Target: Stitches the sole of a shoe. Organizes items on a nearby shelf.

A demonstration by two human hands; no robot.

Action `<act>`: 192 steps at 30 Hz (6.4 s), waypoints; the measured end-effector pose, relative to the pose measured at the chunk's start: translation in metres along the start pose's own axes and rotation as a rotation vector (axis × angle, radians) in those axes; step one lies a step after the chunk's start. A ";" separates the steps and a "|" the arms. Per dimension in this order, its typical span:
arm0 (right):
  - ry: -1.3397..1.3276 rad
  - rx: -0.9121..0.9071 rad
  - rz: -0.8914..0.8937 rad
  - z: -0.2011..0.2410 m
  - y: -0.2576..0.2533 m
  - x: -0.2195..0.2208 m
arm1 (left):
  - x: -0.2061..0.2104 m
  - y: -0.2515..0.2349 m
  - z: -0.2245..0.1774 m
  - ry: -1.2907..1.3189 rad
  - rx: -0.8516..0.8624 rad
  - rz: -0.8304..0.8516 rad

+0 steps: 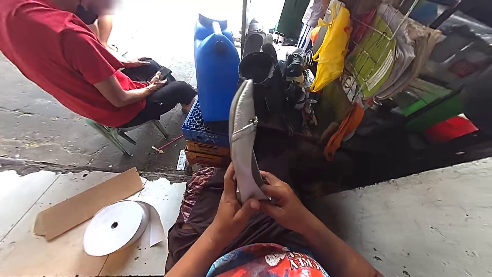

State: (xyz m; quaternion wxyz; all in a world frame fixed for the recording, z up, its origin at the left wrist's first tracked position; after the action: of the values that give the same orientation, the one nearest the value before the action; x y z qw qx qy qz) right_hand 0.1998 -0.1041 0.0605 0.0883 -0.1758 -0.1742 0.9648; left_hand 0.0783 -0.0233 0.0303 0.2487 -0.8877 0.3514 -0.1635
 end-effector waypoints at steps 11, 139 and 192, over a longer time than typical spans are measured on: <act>0.137 -0.162 -0.400 0.018 -0.023 -0.120 | -0.065 0.023 0.058 -0.545 -0.080 0.006; 0.789 0.093 -0.952 0.032 -0.088 -0.354 | -0.051 0.018 0.066 -0.986 -0.077 0.257; 0.554 -0.431 -1.142 0.202 -0.140 -0.439 | -0.051 0.009 0.068 -0.975 -0.159 0.337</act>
State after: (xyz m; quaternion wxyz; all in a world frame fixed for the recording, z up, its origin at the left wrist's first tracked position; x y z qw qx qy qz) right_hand 0.5449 -0.1377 0.4249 0.5892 -0.3110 -0.3996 0.6296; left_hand 0.0697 0.0290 -0.0366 0.3381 -0.8079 0.3442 0.3384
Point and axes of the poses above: each hand's wrist, its own y-axis away from the middle knuckle, its own x-axis out of the palm, z = x × y, the point moved 4 cm from there along -y, towards the middle knuckle
